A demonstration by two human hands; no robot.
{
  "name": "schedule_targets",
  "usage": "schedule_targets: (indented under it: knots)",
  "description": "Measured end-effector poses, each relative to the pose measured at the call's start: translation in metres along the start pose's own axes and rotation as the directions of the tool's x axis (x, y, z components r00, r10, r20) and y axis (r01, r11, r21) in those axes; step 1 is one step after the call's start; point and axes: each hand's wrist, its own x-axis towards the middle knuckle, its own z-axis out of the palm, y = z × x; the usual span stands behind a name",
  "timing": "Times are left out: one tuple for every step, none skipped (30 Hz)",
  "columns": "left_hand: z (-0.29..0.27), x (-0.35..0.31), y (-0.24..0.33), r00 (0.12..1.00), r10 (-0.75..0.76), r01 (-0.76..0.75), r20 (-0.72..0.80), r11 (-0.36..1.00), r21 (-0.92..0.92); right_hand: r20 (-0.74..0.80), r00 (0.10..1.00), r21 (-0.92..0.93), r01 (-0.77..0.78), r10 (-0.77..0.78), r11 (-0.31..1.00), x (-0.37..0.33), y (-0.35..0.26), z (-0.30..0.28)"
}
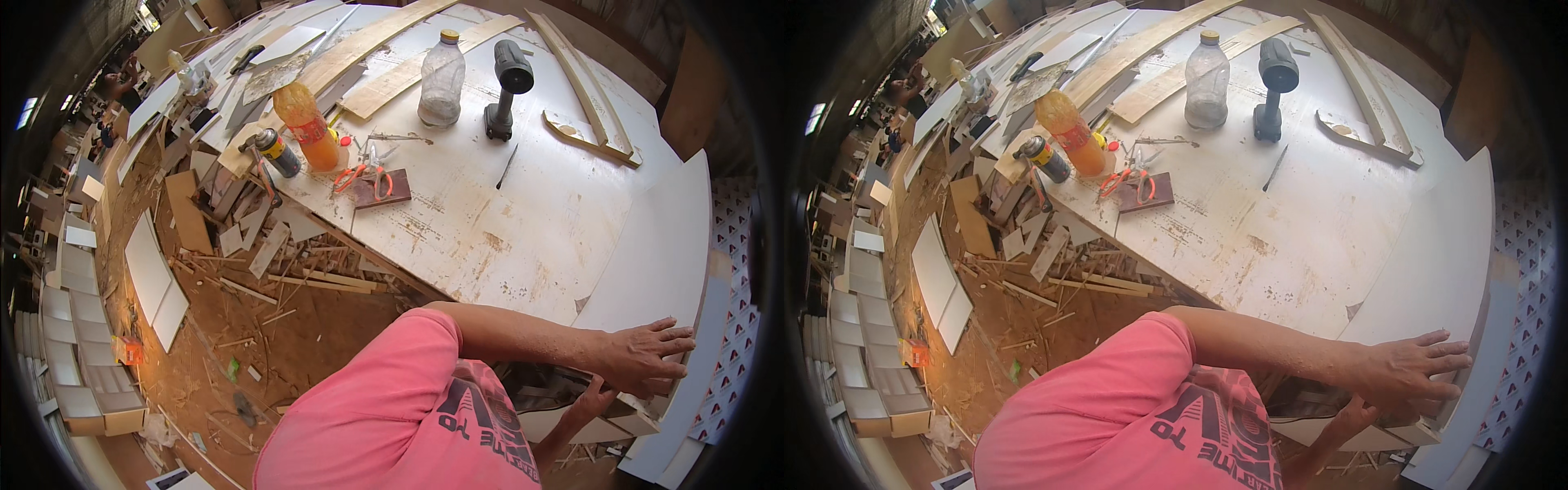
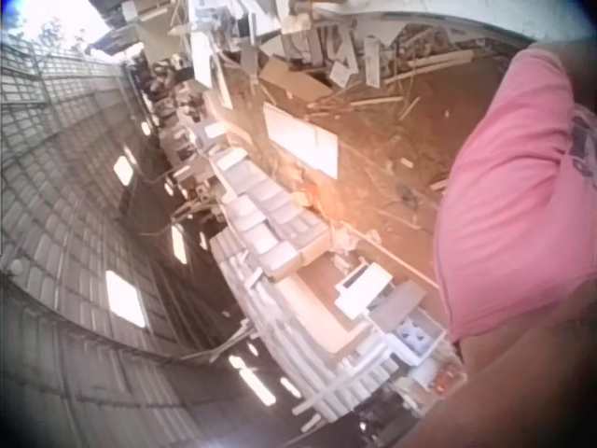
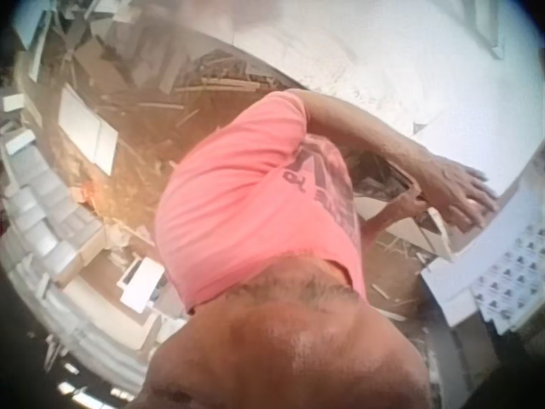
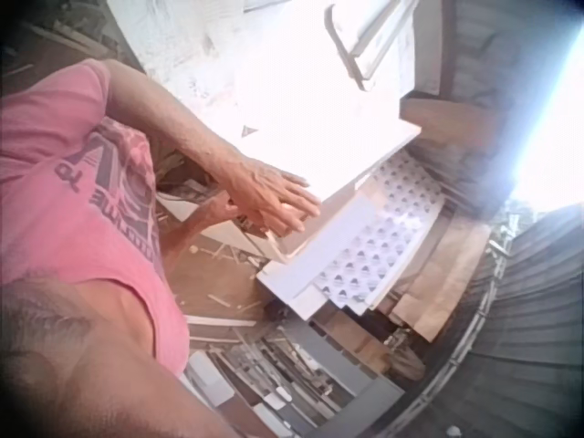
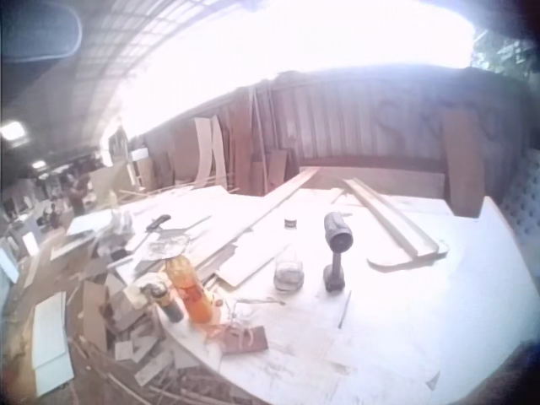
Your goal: The person marks a wood panel with a pencil, wipes its surface with a cloth, and then aligns two wood panels and hammers small nails into the edge to join them together.
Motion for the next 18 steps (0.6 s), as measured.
schedule_targets:
  knots:
    - [-0.017,-0.008,0.003,0.999,-0.036,0.036,0.004,0.998,-0.045,-0.031,0.999,-0.026,-0.01,0.009,1.0,-0.002,-0.012,0.007]
    - [-0.036,-0.018,0.007,0.997,-0.071,0.072,0.007,0.993,-0.089,-0.061,0.998,-0.054,-0.021,0.018,0.998,-0.004,-0.024,0.015]
    - [-0.063,-0.034,0.009,0.994,-0.109,0.107,-0.023,0.992,-0.063,-0.09,0.996,-0.105,-0.032,0.023,0.994,-0.007,-0.032,0.022]
    - [-0.1,-0.054,0.012,0.987,-0.159,0.158,0.002,0.983,-0.091,-0.128,0.991,-0.16,-0.05,0.029,0.986,-0.009,-0.04,0.029]
    - [-0.129,-0.081,0.014,0.975,-0.222,0.22,-0.005,0.97,-0.099,-0.168,0.985,-0.213,-0.067,0.031,0.975,-0.01,-0.047,0.035]
    - [-0.162,-0.113,0.017,0.956,-0.294,0.293,-0.019,0.954,-0.058,-0.206,0.978,-0.261,-0.088,0.034,0.961,-0.011,-0.048,0.039]
    - [-0.194,-0.147,0.021,0.922,-0.377,0.38,-0.09,0.925,0.017,-0.258,0.954,-0.317,-0.233,0.153,0.919,-0.006,-0.039,0.034]
    - [-0.225,-0.183,0.025,0.84,-0.518,0.532,-0.16,0.845,0.057,-0.29,0.948,-0.28,-0.213,0.129,0.936,-0.008,-0.037,0.034]
    - [-0.256,-0.219,0.028,0.727,-0.642,0.673,-0.242,0.736,0.07,-0.316,0.947,-0.218,-0.139,0.065,0.966,-0.013,-0.051,0.046]
    - [-0.285,-0.264,0.03,0.649,-0.661,0.751,-0.377,0.636,0.177,-0.336,0.94,-0.205,-0.135,0.06,0.969,-0.013,-0.055,0.046]
    - [-0.317,-0.287,0.045,0.595,-0.64,0.802,-0.486,0.514,0.305,-0.358,0.932,-0.19,-0.133,0.058,0.973,-0.011,-0.056,0.046]
    - [-0.347,-0.323,0.056,0.533,-0.616,0.846,-0.58,0.392,0.362,-0.344,0.937,-0.183,-0.002,-0.063,0.983,-0.011,-0.055,0.045]
    - [-0.376,-0.353,0.074,0.534,-0.546,0.839,-0.645,0.251,0.483,-0.351,0.923,-0.235,0.077,-0.159,0.969,-0.008,-0.052,0.046]
    - [-0.405,-0.385,0.091,0.385,-0.541,0.883,-0.748,-0.021,0.469,-0.336,0.94,-0.162,0.005,-0.06,0.987,-0.006,-0.053,0.043]
    - [-0.434,-0.414,0.109,0.406,-0.437,0.794,-0.803,-0.266,0.546,-0.404,0.893,-0.267,0.095,-0.201,0.959,0.0,-0.06,0.055]
    - [-0.473,-0.465,0.123,0.331,-0.366,0.8,-0.87,-0.38,0.464,-0.419,0.898,-0.233,0.037,-0.134,0.972,0.004,-0.064,0.056]
    - [-0.485,-0.473,0.123,0.21,-0.254,0.697,-0.944,-0.639,0.327,-0.441,0.864,-0.285,0.12,-0.241,0.951,0.007,-0.077,0.064]
    - [-0.516,-0.507,0.125,0.186,-0.214,0.588,-0.959,-0.758,0.283,-0.44,0.866,-0.287,0.114,-0.236,0.951,0.009,-0.079,0.063]
